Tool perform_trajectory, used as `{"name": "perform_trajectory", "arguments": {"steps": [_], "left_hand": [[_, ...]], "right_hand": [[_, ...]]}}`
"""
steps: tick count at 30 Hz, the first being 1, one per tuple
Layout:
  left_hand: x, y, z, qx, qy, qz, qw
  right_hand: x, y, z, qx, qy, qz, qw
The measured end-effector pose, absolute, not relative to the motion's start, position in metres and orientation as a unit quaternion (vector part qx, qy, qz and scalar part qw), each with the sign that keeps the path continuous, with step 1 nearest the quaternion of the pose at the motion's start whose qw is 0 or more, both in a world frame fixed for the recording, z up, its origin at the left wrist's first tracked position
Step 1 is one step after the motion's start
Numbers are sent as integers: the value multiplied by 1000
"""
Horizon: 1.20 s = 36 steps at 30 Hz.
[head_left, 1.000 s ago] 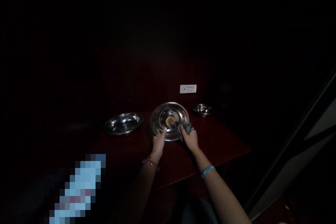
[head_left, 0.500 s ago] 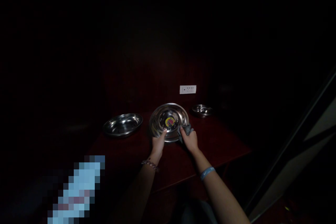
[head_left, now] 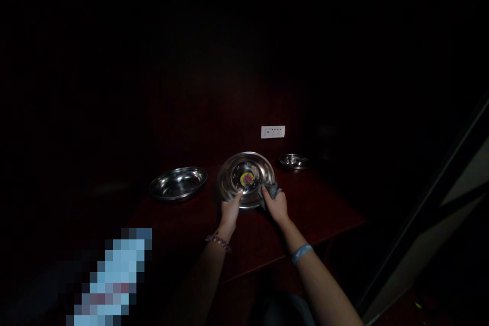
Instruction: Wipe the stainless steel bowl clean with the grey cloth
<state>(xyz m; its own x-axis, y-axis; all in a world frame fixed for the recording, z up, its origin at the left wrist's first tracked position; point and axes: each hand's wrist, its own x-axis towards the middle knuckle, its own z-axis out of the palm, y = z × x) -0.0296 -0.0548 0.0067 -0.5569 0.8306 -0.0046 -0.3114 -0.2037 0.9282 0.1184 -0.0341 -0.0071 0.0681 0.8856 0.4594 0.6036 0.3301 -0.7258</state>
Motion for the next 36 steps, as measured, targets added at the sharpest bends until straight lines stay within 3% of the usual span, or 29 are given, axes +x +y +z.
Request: {"name": "perform_trajectory", "arguments": {"steps": [9, 36], "left_hand": [[-30, -55, 6, 266, 494, 732, 387], [-29, -54, 8, 271, 483, 741, 379]], "right_hand": [[119, -37, -4, -547, -639, 196, 503], [119, -36, -5, -564, -641, 190, 484]]}}
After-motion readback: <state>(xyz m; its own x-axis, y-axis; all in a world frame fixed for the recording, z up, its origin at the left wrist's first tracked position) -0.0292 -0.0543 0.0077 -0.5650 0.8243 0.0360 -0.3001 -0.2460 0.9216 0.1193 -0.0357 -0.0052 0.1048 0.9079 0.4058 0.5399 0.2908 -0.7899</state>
